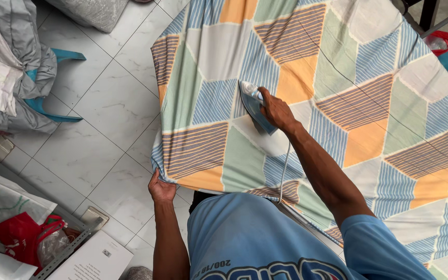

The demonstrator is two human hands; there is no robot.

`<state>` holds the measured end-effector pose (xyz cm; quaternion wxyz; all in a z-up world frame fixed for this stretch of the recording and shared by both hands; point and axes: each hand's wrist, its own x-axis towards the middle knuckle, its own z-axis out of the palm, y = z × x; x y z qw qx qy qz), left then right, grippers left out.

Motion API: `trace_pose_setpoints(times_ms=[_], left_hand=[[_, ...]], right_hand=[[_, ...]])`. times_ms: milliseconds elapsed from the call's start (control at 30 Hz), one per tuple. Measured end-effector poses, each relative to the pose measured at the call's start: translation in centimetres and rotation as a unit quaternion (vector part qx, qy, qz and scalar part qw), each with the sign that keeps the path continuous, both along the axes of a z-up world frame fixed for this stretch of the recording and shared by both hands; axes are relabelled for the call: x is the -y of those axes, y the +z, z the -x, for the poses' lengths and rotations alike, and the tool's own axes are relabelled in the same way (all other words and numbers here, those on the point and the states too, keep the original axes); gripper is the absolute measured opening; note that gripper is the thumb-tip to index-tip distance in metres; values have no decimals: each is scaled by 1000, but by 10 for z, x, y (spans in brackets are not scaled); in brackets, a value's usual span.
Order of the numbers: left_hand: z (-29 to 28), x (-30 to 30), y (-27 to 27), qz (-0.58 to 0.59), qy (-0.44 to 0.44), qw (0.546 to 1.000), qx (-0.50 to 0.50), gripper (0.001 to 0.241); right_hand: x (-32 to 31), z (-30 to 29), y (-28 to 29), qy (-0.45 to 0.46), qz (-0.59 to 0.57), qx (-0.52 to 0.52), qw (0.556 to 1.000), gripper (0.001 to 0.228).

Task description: The person irons a large patterned bed sheet laid out on a table. They use a steam iron in their right hand and hold the sheet with their left hand, moving systematically across the surface to smooth out wrinkles.

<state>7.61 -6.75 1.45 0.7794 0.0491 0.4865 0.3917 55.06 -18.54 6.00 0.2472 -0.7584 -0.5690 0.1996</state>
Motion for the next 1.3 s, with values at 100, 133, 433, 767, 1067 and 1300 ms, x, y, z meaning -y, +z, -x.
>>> trace_pose_setpoints(times_ms=[100,133,433,767,1067,1300], left_hand=[[0,-2,-2,-5,2,1000,11,46],[-1,-4,-4,-5,5,1000,9,46],[0,2,-1,-7,32,999,26,47],[-5,9,48,-76,17,996,48,50],[-5,9,45,-62,-1,996,60,47],[10,-11,7,-53,-166,985,18,40]], right_hand=[[-25,-10,-2,-7,12,-16,1000,58],[-28,-13,-3,5,-11,-21,1000,60],[49,41,8,-12,67,-85,994,64],[-67,85,-11,38,20,-64,997,65],[-23,175,11,77,119,-87,986,73],[3,186,25,1,110,-100,989,74]])
